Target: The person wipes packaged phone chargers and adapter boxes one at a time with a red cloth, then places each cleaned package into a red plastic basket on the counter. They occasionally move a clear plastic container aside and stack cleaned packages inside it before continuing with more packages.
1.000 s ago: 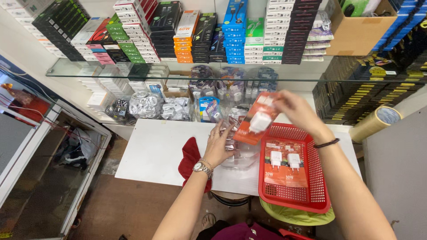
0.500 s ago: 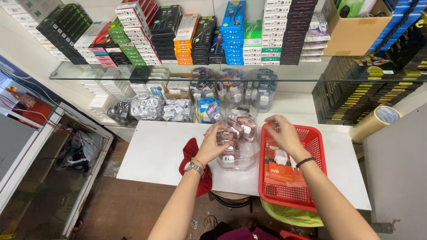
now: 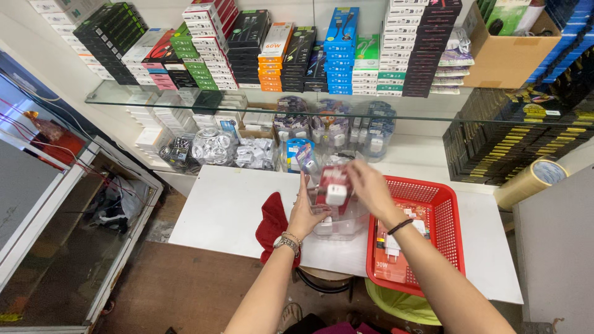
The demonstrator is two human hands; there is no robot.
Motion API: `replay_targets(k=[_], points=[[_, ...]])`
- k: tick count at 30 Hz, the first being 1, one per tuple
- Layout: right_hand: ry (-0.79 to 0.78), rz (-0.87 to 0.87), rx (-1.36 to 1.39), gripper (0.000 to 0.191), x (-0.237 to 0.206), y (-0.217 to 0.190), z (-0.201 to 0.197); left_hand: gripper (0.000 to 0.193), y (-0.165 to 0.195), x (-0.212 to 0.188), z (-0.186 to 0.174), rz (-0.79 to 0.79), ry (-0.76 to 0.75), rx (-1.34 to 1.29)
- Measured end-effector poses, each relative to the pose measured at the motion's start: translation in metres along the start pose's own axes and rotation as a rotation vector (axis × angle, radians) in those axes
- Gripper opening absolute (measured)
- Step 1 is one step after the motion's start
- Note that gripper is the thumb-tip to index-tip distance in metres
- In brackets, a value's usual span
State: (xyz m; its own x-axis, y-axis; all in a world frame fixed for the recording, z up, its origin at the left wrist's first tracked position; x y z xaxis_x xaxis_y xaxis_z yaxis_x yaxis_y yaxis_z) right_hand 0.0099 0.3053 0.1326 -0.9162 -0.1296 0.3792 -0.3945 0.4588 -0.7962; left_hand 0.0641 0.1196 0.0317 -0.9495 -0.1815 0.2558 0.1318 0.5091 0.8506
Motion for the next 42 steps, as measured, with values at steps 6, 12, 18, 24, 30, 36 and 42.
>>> replay_targets(k=[6, 12, 18, 24, 30, 36, 42], points=[[0.344, 0.136, -0.046, 0.025, 0.043, 0.027, -0.131, 0.089, 0.02, 0.007, -0.01, 0.137, 0.061, 0.237], [0.154, 0.311, -0.241, 0.031, -0.005, 0.123, -0.111, 0.053, 0.037, 0.005, -0.011, 0.204, -0.014, 0.323], [0.046, 0.042, -0.326, 0.049, -0.017, 0.091, -0.059, 0.031, 0.047, 0.012, -0.004, 0.361, -0.043, 0.32], [-0.547, 0.228, 0.195, 0.076, -0.022, 0.04, 0.017, 0.019, 0.053, 0.055, 0.003, 0.106, -0.13, -0.089], [-0.337, 0.324, 0.508, 0.084, -0.002, 0.027, -0.012, 0.019, 0.109, 0.113, 0.015, 0.087, -0.045, -0.412], [-0.221, 0.286, 0.369, 0.103, -0.001, 0.048, -0.069, 0.036, 0.128, 0.12, 0.082, -0.13, 0.06, -0.762], [-0.12, 0.759, 0.237, 0.115, -0.061, 0.149, -0.114, 0.055, 0.095, 0.103, 0.102, -0.113, -0.134, -0.41]])
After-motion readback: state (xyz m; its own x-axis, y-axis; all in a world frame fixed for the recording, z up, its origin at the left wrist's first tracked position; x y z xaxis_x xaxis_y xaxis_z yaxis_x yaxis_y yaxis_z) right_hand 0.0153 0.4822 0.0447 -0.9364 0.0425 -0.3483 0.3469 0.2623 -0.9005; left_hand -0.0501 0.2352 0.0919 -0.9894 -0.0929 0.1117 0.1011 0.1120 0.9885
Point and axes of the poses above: each hand's wrist, its own x-axis towards the middle knuckle, its own z-axis out of the palm, y = z × x, the point moved 9 cm from there along x, towards the middle knuckle, and after that the axes turned 9 degrees about y, right-handed, at the moved point
